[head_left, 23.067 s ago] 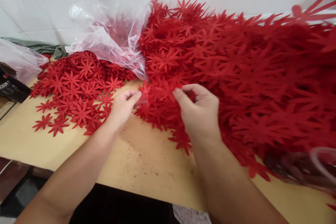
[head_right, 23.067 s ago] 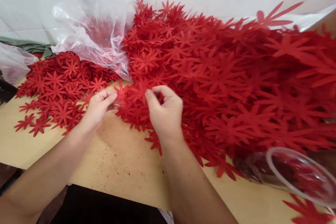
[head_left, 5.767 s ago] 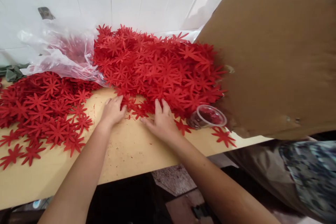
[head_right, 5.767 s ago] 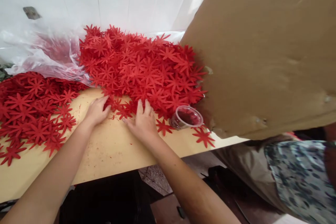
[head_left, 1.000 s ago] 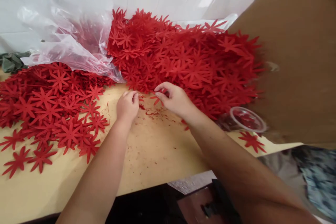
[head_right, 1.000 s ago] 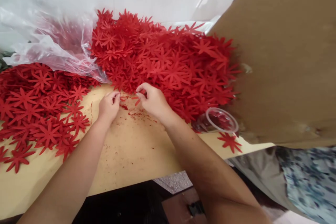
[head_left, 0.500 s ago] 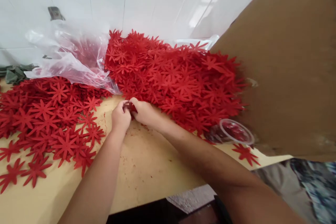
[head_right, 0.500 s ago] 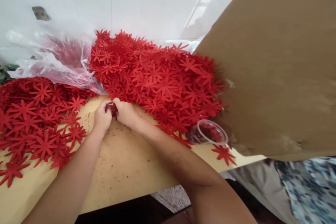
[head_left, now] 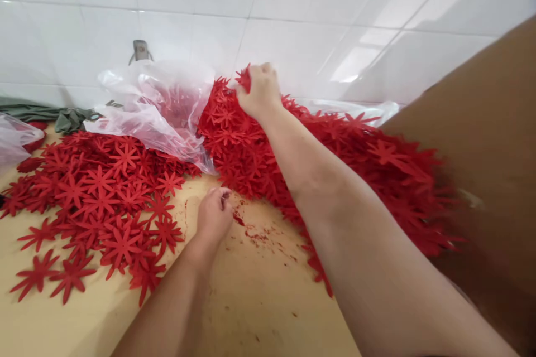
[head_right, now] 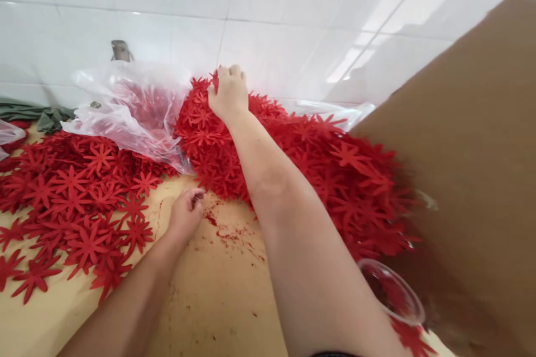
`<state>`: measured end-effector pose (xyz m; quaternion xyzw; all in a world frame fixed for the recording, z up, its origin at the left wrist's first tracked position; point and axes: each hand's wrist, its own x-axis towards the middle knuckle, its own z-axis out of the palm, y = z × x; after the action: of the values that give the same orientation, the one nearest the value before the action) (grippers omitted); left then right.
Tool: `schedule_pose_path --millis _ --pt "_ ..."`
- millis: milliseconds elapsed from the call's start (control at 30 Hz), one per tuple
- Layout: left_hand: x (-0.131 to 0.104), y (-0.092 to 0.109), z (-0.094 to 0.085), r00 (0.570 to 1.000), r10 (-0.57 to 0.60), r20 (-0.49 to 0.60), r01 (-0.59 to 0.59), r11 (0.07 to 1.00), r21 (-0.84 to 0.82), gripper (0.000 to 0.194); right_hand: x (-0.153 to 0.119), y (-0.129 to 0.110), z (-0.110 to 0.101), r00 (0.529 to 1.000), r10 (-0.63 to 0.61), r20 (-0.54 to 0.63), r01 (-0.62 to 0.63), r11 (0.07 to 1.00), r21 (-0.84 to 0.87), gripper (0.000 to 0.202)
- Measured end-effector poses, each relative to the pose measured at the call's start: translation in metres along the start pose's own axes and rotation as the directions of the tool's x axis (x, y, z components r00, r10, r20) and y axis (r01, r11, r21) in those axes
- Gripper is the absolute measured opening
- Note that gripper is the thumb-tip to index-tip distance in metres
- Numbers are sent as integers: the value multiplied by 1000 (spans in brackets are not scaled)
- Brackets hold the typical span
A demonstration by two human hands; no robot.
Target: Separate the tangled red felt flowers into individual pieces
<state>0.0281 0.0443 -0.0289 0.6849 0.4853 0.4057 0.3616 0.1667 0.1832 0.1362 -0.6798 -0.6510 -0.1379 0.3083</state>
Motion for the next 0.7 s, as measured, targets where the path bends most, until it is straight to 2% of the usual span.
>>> schedule_pose_path --millis 33,100,167,267,367,433,500,533,567,600,633,667,700 --pt "-1 1 -1 1000 9 11 -9 1000 23 29 8 -1 13 994 22 107 -17 999 -51 45" --pt "-2 2 -3 999 17 33 -18 999 51 29 15 -4 37 945 69 319 -35 993 -111 49" --pt "-3 4 -4 998 17 53 -20 998 61 30 14 -6 54 904 103 416 -61 992 -112 49" --pt "-4 7 -5 998 6 67 -10 998 66 31 7 -5 59 933 110 344 -83 992 -90 49" --pt "-4 9 -5 998 -7 69 2 998 63 32 -4 -2 41 982 56 180 -50 998 -38 46" --pt "-4 7 -3 998 -11 68 9 999 33 31 -17 -4 23 997 26 73 -31 997 76 43" --pt "-4 5 -1 998 -5 62 8 999 -45 31 -38 -10 4 999 47 -16 -39 945 325 40" --pt "-3 3 0 998 6 61 1 994 -106 32 -51 -14 -4 994 99 -42 -64 858 509 39" --pt "-3 3 1 998 23 52 -13 984 -180 34 -65 -19 -11 983 179 -32 -104 697 709 39" --pt "-3 3 1 998 33 46 -20 966 -257 36 -80 -24 -16 963 269 27 -151 452 879 40" --pt "-2 5 1 999 22 31 -11 940 -342 40 -95 -27 -19 935 327 139 -199 157 967 43" --pt "-2 8 1 1000 -9 28 20 908 -419 43 -109 -29 -20 905 338 257 -234 -110 966 48" --pt "-1 12 0 999 -44 33 54 873 -484 46 -121 -30 -19 880 331 340 -239 -309 920 51"
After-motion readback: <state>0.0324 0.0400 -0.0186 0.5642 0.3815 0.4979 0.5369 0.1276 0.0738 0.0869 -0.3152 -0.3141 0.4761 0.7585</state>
